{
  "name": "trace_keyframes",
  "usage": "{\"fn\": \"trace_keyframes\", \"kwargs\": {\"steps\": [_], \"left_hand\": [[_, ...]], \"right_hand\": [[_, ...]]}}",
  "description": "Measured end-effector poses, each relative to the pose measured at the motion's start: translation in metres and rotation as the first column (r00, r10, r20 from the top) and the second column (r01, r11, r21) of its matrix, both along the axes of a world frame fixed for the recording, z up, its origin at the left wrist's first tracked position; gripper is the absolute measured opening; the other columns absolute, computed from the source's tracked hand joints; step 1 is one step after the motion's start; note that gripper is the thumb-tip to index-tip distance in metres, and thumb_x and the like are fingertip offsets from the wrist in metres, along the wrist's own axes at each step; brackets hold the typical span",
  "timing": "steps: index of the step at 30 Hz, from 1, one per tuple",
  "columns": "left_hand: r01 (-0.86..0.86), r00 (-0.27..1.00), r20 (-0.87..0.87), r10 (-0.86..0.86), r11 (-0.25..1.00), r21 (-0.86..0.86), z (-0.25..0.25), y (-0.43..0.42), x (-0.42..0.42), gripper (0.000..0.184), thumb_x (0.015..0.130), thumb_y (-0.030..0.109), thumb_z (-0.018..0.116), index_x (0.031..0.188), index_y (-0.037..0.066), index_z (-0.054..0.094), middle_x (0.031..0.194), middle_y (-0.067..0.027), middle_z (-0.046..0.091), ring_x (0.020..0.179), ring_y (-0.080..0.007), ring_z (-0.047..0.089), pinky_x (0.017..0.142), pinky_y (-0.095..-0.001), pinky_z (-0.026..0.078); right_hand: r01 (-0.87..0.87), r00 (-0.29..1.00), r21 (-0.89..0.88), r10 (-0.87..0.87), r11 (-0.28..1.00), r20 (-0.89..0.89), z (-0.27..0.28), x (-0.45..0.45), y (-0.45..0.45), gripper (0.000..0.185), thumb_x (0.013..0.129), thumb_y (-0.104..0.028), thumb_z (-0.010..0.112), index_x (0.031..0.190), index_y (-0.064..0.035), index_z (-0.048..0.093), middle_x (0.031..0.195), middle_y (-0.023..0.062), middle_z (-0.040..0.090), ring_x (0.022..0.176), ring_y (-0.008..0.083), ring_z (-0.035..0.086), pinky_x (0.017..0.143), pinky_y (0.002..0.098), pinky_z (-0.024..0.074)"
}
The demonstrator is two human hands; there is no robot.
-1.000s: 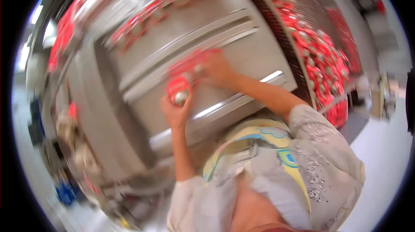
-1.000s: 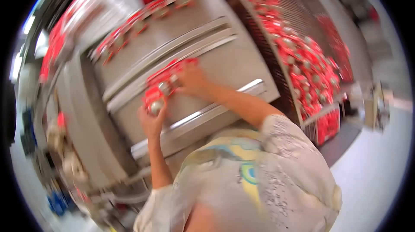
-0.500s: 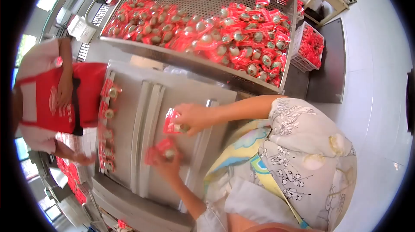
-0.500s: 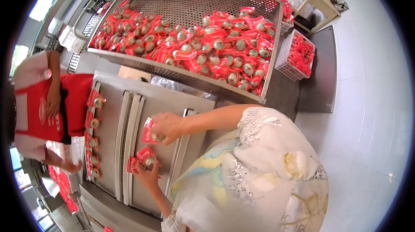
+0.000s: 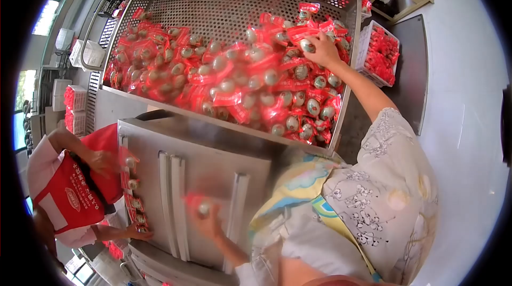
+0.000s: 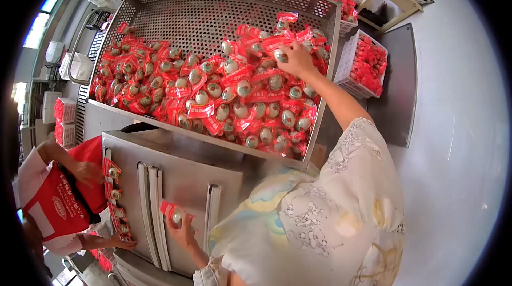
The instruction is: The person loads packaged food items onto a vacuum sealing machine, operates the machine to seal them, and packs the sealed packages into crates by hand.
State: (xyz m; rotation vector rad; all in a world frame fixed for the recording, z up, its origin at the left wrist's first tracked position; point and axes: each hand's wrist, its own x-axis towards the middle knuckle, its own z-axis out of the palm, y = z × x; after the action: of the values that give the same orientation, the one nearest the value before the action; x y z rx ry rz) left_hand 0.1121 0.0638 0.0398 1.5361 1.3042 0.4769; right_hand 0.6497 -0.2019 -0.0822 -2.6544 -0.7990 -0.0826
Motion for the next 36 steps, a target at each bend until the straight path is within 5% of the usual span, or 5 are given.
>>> {"fn": "trace_keyframes", "kwargs": {"steps": [9,17,24,33,36], "left_hand": [[0.805,0.507,-0.022,-0.861,0.465,0.368,-0.014,-0.066,0.350,0.057,0.060,0.028,0.082,0.108,0.006,0.061,0.129,-0.0237,0.046,0.125,-0.0358,0.043,0.099,-0.0432,0.041],[0.958,0.187,-0.390,-0.902,0.079,0.276,-0.088,-0.163,0.477,0.077,0.060,0.049,0.080,0.123,0.012,0.055,0.139,-0.0289,0.033,0.115,-0.0455,0.048,0.089,-0.0477,0.047],[0.801,0.411,-0.232,-0.882,0.228,0.553,-0.112,-0.182,0.464,0.075,0.081,0.033,0.066,0.142,0.009,0.030,0.142,-0.0305,0.027,0.123,-0.0459,0.038,0.097,-0.0500,0.039],[0.825,0.303,-0.115,-0.946,0.200,0.529,-0.123,-0.154,0.423,0.068,0.076,0.003,0.067,0.137,0.003,0.037,0.137,-0.0221,0.042,0.121,-0.0382,0.047,0.089,-0.0410,0.049],[0.754,0.547,0.053,-0.835,0.519,0.403,-0.102,-0.154,0.438,0.066,0.075,0.004,0.068,0.135,0.004,0.040,0.127,-0.0196,0.050,0.113,-0.0379,0.051,0.087,-0.0414,0.049]], "right_hand": [[-0.149,0.938,-0.432,-0.012,0.889,-0.347,-0.008,0.035,-0.003,0.074,0.079,-0.047,0.066,0.144,-0.0291,0.033,0.141,0.0212,0.034,0.139,0.0396,0.016,0.114,0.0495,0.0127],[0.251,0.921,0.363,-0.106,0.897,-0.375,0.040,0.026,-0.100,0.037,0.082,-0.021,0.069,0.111,-0.0003,0.060,0.109,0.0164,0.061,0.101,0.0311,0.059,0.085,0.0351,0.0468],[-0.258,0.966,0.027,0.258,0.966,-0.006,0.010,0.002,-0.085,0.043,0.074,-0.017,0.070,0.114,-0.0051,0.060,0.130,0.0184,0.047,0.121,0.0354,0.045,0.103,0.0452,0.0372],[-0.032,0.999,-0.476,0.046,0.879,0.019,0.045,0.005,-0.065,0.035,0.072,-0.017,0.071,0.104,-0.0053,0.064,0.133,0.0225,0.045,0.128,0.0409,0.037,0.106,0.0518,0.0307],[-0.068,0.950,-0.048,0.050,0.997,-0.307,0.067,0.001,-0.049,0.032,0.080,-0.015,0.066,0.109,-0.0047,0.061,0.136,0.0189,0.044,0.123,0.0361,0.044,0.103,0.0424,0.0372]]}}
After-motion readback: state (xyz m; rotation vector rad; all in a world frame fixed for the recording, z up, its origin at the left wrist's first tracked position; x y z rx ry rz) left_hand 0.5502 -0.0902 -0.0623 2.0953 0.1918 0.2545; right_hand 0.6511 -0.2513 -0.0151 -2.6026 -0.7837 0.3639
